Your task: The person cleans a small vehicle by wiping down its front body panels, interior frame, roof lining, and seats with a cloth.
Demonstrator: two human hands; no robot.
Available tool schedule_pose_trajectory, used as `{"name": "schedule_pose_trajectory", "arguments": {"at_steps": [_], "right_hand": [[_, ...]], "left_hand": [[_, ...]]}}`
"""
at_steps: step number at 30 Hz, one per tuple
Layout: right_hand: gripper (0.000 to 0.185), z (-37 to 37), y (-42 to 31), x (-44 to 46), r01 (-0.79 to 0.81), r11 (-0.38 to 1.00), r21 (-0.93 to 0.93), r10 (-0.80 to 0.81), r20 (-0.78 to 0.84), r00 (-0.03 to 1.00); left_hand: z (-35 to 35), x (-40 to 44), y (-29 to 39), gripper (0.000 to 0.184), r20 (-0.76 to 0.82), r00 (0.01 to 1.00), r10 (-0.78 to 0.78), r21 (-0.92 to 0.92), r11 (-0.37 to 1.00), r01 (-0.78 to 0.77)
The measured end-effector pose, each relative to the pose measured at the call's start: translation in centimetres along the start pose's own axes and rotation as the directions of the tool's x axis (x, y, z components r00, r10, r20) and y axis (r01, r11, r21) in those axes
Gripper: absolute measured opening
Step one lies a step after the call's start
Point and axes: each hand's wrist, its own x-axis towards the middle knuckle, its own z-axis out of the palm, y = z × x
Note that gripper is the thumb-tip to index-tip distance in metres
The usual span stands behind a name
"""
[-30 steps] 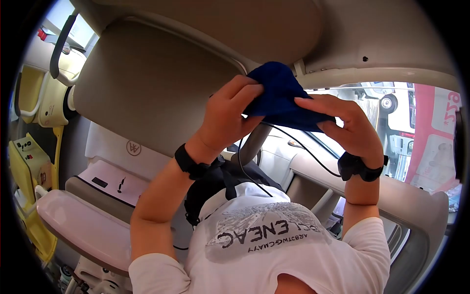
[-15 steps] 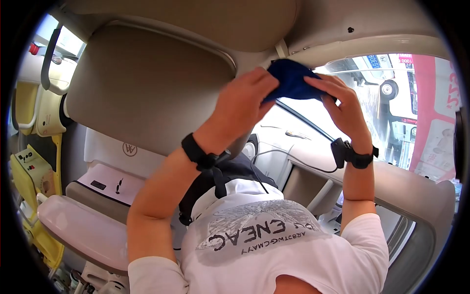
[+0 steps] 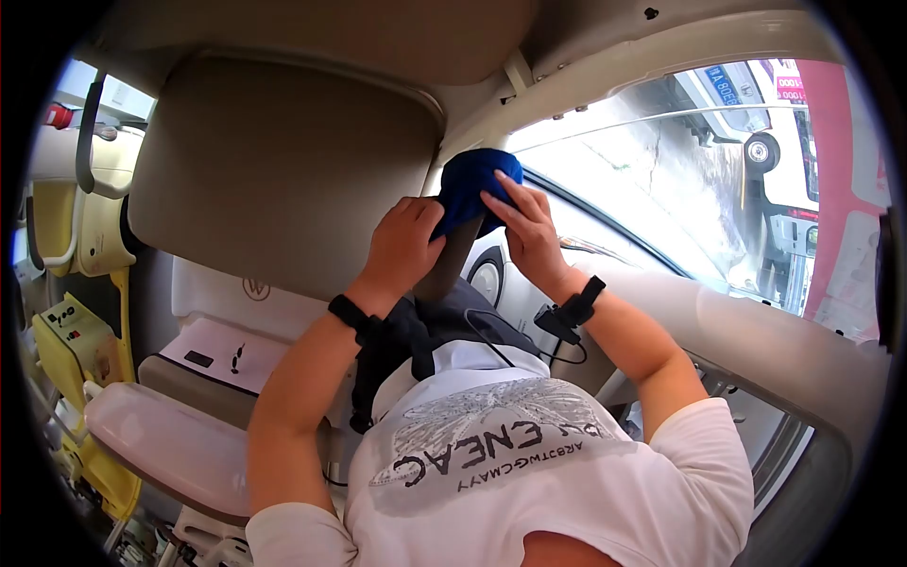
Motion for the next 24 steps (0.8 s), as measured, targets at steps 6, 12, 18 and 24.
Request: {"name": "schedule_pose_trajectory", "arguments": {"at_steps": [6,12,18,24], "right_hand": [[0.06,0.6,0.8,-0.8,0.019,0.998,-0.058,-0.018,0.03,0.999],[0.055,0.1,4.2,0.5,0.168,0.981,-0.099,-0.169,-0.008,0.986],[0.043,-0.7,8.6,2.9,0.202,0.968,-0.151,-0.226,-0.163,0.961],[0.053,3.0,4.8,-0.2,-0.174,0.854,0.49,0.315,-0.222,0.923]], "left_hand": [[1.8,0.0,1.1,0.042,-0.101,0.994,0.039,-0.073,0.996,-0.047],[2.2,3.7,1.2,0.046,-0.099,0.995,0.014,-0.065,0.998,-0.02],[1.5,8.5,1.5,0.046,0.025,1.0,-0.019,-0.045,0.999,0.02],[2.4,8.4,1.3,0.048,-0.029,0.999,0.014,-0.059,0.998,-0.016]]}}
